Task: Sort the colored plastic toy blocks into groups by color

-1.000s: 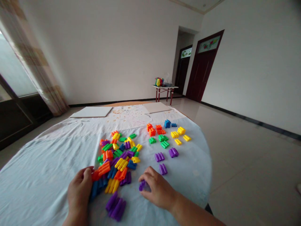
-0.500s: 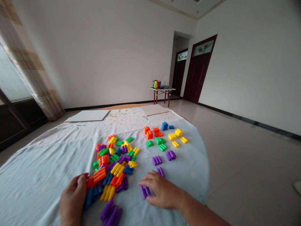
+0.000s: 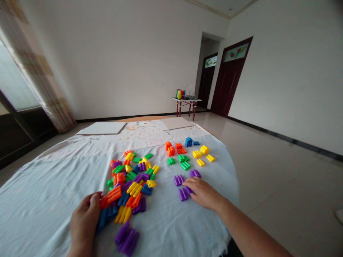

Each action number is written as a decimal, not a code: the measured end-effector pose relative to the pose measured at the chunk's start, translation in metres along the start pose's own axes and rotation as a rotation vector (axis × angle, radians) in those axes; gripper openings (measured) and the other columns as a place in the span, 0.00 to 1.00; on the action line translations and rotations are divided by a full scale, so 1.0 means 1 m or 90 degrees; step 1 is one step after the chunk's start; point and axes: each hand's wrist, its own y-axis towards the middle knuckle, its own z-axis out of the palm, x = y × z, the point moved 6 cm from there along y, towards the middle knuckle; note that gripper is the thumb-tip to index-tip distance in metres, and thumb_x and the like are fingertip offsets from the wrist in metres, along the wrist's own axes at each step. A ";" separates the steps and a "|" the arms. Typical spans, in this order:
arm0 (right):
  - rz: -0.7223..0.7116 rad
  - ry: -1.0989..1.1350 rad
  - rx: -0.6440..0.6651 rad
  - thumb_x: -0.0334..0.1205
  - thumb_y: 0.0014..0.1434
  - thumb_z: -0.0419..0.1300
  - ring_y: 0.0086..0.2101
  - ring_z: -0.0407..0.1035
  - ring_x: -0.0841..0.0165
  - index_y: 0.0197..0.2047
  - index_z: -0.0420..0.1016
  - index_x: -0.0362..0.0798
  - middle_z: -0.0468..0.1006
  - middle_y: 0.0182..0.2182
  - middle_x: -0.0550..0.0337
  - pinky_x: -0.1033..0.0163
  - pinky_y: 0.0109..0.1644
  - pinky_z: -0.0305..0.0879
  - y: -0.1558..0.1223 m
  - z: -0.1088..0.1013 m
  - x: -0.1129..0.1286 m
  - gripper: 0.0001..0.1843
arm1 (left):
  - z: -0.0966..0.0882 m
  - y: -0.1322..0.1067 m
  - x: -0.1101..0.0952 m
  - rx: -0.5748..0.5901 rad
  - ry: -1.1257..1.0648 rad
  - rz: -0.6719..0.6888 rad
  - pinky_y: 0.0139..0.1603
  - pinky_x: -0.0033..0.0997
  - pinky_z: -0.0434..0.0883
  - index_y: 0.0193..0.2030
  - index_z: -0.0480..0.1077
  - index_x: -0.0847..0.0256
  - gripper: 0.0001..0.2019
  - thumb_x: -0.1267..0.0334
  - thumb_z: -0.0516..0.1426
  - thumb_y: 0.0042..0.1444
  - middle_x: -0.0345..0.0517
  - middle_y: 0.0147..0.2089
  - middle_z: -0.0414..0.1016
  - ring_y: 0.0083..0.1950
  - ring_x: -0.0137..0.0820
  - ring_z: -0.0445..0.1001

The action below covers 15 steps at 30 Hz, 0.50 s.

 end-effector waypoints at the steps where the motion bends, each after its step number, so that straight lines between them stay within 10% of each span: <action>1: 0.001 0.002 0.004 0.23 0.49 0.53 0.52 0.63 0.64 0.54 0.69 0.46 0.72 0.50 0.53 0.58 0.58 0.57 0.000 0.001 0.000 0.28 | 0.000 -0.001 -0.001 0.002 0.001 -0.002 0.35 0.32 0.66 0.37 0.73 0.57 0.18 0.51 0.48 0.49 0.43 0.34 0.77 0.39 0.38 0.73; 15: 0.008 0.017 -0.057 0.33 0.53 0.62 0.49 0.63 0.63 0.48 0.75 0.52 0.72 0.47 0.56 0.55 0.57 0.56 -0.004 0.005 0.007 0.18 | -0.004 -0.010 -0.014 0.000 -0.004 -0.012 0.33 0.30 0.66 0.36 0.73 0.58 0.17 0.53 0.48 0.48 0.43 0.31 0.76 0.35 0.36 0.73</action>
